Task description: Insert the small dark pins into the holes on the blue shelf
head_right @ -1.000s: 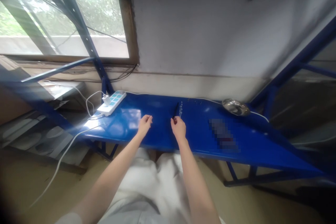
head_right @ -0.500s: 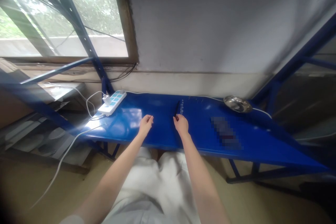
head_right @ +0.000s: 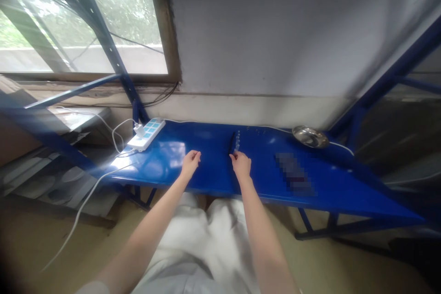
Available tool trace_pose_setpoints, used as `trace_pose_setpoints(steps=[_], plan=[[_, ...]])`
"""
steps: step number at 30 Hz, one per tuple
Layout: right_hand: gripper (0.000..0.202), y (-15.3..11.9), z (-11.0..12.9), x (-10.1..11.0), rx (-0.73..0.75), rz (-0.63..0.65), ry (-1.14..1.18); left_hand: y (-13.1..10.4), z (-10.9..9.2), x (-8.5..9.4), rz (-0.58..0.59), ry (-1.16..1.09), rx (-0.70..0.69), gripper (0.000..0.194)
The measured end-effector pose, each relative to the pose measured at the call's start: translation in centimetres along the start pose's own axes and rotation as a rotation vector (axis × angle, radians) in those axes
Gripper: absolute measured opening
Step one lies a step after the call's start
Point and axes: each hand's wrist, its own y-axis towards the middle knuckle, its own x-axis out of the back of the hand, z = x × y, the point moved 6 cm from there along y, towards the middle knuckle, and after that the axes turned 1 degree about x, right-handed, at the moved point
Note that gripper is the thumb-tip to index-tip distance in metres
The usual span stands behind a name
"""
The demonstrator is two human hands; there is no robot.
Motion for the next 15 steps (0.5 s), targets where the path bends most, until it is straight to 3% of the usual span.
trace_pose_setpoints(steps=[4,7,11,15], plan=[[0.027,-0.3,0.1,0.0,0.0,-0.021,-0.018,-0.3,-1.1,0.3,-0.05,0.06,-0.101,0.026],[0.031,-0.4,0.0,0.0,0.008,-0.042,-0.042,-1.1,-2.8,-0.5,0.012,0.155,-0.257,0.025],[0.034,-0.5,-0.4,0.0,0.011,-0.078,-0.056,-2.6,-5.2,-3.6,0.231,0.389,-0.485,0.035],[0.035,-0.7,-0.4,0.0,0.041,-0.09,-0.062,-3.2,-6.0,-6.9,0.333,0.705,-0.599,0.047]])
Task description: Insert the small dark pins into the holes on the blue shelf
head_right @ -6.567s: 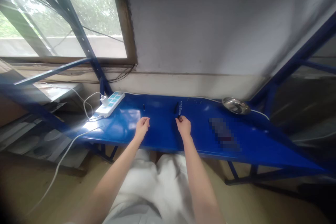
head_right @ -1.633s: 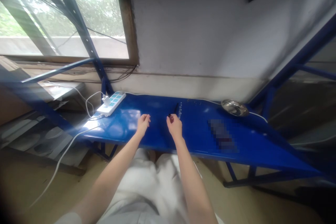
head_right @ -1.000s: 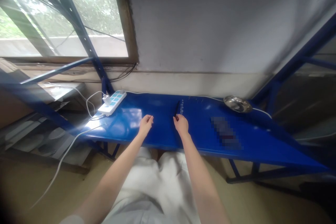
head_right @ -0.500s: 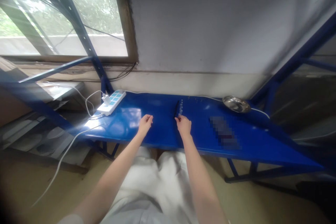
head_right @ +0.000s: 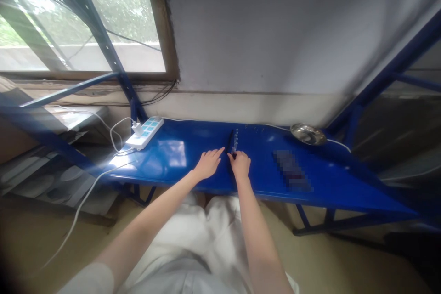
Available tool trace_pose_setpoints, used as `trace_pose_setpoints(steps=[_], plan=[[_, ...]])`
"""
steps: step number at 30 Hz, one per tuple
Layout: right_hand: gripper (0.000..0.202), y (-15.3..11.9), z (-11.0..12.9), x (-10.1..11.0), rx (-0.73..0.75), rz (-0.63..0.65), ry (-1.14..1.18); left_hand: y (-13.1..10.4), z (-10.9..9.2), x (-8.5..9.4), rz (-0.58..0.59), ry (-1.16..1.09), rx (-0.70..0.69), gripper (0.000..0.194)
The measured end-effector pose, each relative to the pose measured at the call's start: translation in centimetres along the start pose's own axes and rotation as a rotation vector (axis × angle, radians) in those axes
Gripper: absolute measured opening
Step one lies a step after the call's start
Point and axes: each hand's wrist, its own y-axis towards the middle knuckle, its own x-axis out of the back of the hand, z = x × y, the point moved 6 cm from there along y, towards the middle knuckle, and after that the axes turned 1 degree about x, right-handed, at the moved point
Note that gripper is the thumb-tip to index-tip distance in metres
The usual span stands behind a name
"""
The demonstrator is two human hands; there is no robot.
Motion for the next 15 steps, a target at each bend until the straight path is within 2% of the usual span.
trace_pose_setpoints(steps=[3,7,12,15], plan=[[0.034,-0.1,0.1,0.1,0.017,-0.003,-0.013,1.0,-0.5,-1.3,0.044,0.154,-0.003,0.052],[0.03,-0.1,0.3,0.1,0.019,0.013,-0.033,2.2,-0.4,-2.4,0.066,0.246,0.012,0.054],[0.027,0.0,0.4,0.2,0.014,0.024,-0.036,3.7,-0.7,-2.1,0.03,0.212,-0.003,0.039],[0.026,0.0,0.3,0.1,0.012,0.023,-0.031,4.5,-0.4,-1.5,0.007,0.134,0.052,0.025]])
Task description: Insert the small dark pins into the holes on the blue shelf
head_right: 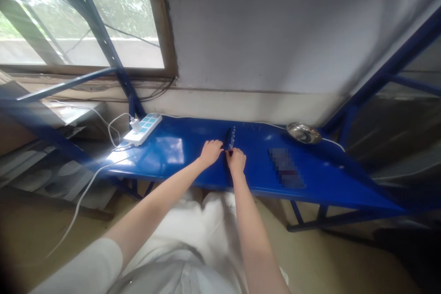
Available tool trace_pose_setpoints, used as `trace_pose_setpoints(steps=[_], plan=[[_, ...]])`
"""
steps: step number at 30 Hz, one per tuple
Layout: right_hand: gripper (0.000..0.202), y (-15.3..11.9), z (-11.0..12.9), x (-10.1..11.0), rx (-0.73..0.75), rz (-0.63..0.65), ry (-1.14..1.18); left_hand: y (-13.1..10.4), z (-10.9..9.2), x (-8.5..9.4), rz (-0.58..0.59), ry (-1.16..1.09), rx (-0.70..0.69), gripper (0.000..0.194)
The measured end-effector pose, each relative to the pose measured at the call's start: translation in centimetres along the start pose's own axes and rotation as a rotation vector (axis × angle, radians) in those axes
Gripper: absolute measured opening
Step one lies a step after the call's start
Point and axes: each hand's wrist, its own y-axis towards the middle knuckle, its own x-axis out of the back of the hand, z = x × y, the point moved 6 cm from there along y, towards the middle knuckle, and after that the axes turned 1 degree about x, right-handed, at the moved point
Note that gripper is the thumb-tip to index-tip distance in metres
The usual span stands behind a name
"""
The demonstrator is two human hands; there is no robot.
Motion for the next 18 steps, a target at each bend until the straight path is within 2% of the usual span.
trace_pose_setpoints(steps=[3,8,13,18], plan=[[0.027,0.1,0.0,0.0,0.004,-0.004,0.01,0.4,1.2,0.5,-0.021,-0.123,0.088,0.012],[0.028,0.1,0.1,0.1,0.025,-0.012,0.009,0.5,3.5,2.0,-0.029,-0.471,0.177,0.003],[0.024,-0.1,1.0,0.3,0.084,0.002,0.073,0.3,4.5,6.0,-0.115,-0.655,0.219,0.004],[0.024,0.2,4.3,1.4,0.197,0.026,0.223,-0.3,4.1,9.7,-0.186,-0.736,0.18,0.005]])
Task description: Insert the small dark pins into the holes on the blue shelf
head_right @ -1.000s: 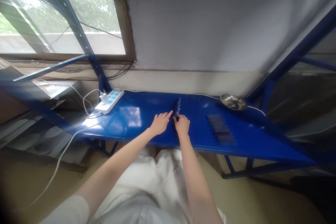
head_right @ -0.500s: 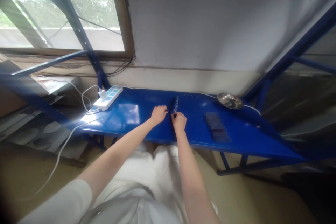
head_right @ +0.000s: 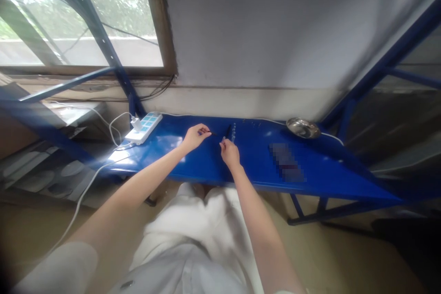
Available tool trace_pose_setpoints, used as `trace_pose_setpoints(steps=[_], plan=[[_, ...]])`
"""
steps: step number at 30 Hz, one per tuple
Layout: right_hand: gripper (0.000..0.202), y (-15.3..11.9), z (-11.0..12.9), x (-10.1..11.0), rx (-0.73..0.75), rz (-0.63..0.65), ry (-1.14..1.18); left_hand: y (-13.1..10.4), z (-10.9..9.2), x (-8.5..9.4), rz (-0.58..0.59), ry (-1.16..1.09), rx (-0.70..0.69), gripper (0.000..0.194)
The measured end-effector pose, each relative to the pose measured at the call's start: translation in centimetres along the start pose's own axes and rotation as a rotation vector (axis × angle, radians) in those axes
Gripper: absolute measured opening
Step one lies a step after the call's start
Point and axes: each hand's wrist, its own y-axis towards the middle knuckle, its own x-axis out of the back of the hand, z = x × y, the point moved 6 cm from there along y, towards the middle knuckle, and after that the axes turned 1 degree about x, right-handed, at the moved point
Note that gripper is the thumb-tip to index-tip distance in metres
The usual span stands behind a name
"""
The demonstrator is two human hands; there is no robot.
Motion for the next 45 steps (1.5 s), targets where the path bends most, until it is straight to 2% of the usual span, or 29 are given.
trace_pose_setpoints(steps=[4,7,12,17,25,31,34,39,45], plan=[[0.022,0.9,3.3,0.5,0.085,0.075,0.057,-0.4,-1.1,1.0,0.005,0.012,-0.029,0.005],[0.02,1.2,4.6,0.9,0.109,0.107,0.031,-0.5,-1.2,1.7,-0.017,0.046,-0.026,0.005],[0.017,1.4,5.3,1.1,0.133,0.182,-0.105,-0.6,-1.0,2.2,-0.004,0.1,-0.027,0.007],[0.016,1.6,5.5,1.2,0.161,0.275,-0.275,-0.4,-0.8,2.0,0.049,0.164,-0.038,0.008],[0.018,2.2,6.0,1.3,0.241,0.345,-0.478,0.2,0.0,1.7,0.11,0.254,-0.023,0.013],[0.016,2.8,6.9,1.4,0.281,0.326,-0.467,0.3,1.5,0.6,0.195,0.283,0.019,0.013],[0.015,2.8,6.8,1.2,0.265,0.302,-0.416,0.1,2.0,0.3,0.168,0.244,0.038,0.014],[0.016,2.3,6.2,0.8,0.162,0.207,-0.227,-0.6,3.0,0.2,0.075,0.098,0.076,0.028],[0.014,1.8,6.7,0.1,0.15,0.184,-0.191,-1.6,3.9,-0.6,0.072,0.081,0.079,0.017]])
